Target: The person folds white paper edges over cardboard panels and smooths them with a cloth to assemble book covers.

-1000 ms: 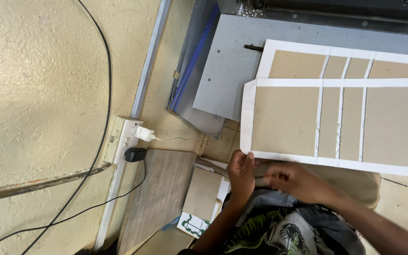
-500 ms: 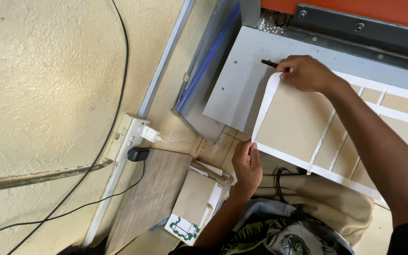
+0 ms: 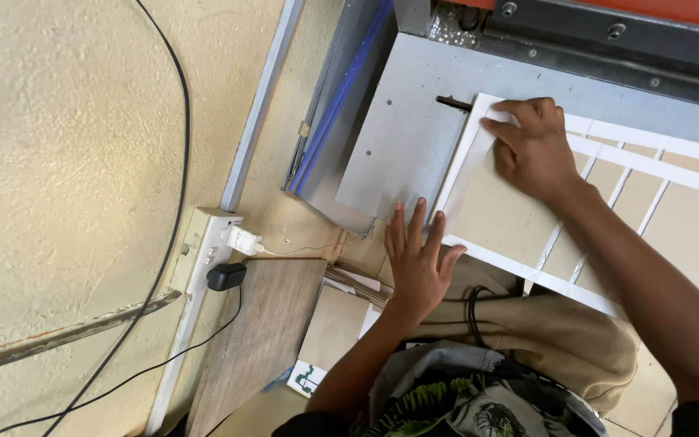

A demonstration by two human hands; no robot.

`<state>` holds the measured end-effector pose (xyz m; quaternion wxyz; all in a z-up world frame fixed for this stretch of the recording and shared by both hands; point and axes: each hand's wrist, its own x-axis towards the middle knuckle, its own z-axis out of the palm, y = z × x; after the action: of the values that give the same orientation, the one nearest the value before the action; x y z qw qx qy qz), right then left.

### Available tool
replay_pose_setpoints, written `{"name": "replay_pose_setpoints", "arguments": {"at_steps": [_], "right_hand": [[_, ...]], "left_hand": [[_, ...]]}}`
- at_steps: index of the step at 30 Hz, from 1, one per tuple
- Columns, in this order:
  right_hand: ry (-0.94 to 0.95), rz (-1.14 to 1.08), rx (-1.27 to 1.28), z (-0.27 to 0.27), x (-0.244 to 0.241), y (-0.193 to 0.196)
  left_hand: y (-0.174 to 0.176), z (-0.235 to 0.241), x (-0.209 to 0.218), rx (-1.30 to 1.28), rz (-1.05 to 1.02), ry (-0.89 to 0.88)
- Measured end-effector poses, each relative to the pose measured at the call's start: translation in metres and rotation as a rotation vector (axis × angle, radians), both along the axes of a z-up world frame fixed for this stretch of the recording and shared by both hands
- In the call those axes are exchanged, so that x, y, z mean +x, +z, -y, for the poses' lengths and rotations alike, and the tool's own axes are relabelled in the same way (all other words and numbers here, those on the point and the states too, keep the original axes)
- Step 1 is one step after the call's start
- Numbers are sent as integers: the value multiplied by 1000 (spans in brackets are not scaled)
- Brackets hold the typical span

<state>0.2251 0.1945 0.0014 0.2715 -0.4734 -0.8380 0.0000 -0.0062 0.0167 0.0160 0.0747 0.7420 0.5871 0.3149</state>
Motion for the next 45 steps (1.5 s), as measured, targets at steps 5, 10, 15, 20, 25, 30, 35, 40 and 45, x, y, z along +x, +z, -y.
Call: {"name": "replay_pose_setpoints", "arguments": {"at_steps": [5,10,15,20,25,30,35,40,45], "right_hand": [[-74,105,222,1,-13,4],[-116,102,216,0,-19,16],[-137,129,194,0,-17,12],[-100,93,204,1,-16,11],[-71,96,203,4,-18,18],[-53,25,134,3,-15,11],[9,-218,7,-1,-7,6],[70,-453,-189,-8,0,-2],[63,-440,-184,-8,1,2]], "left_hand": [[8,-25,-5,-49,-149,-244],[9,-45,-11,-107,-193,-504],[15,-35,8,-204,-337,-461],[-1,-21,15,-160,-328,-442],[5,-19,13,-126,-364,-424],[36,-63,3,-348,91,-456],[12,-105,26,-223,-137,-332],[14,-106,39,-256,-311,-305],[19,-107,39,-338,-356,-349]]}}
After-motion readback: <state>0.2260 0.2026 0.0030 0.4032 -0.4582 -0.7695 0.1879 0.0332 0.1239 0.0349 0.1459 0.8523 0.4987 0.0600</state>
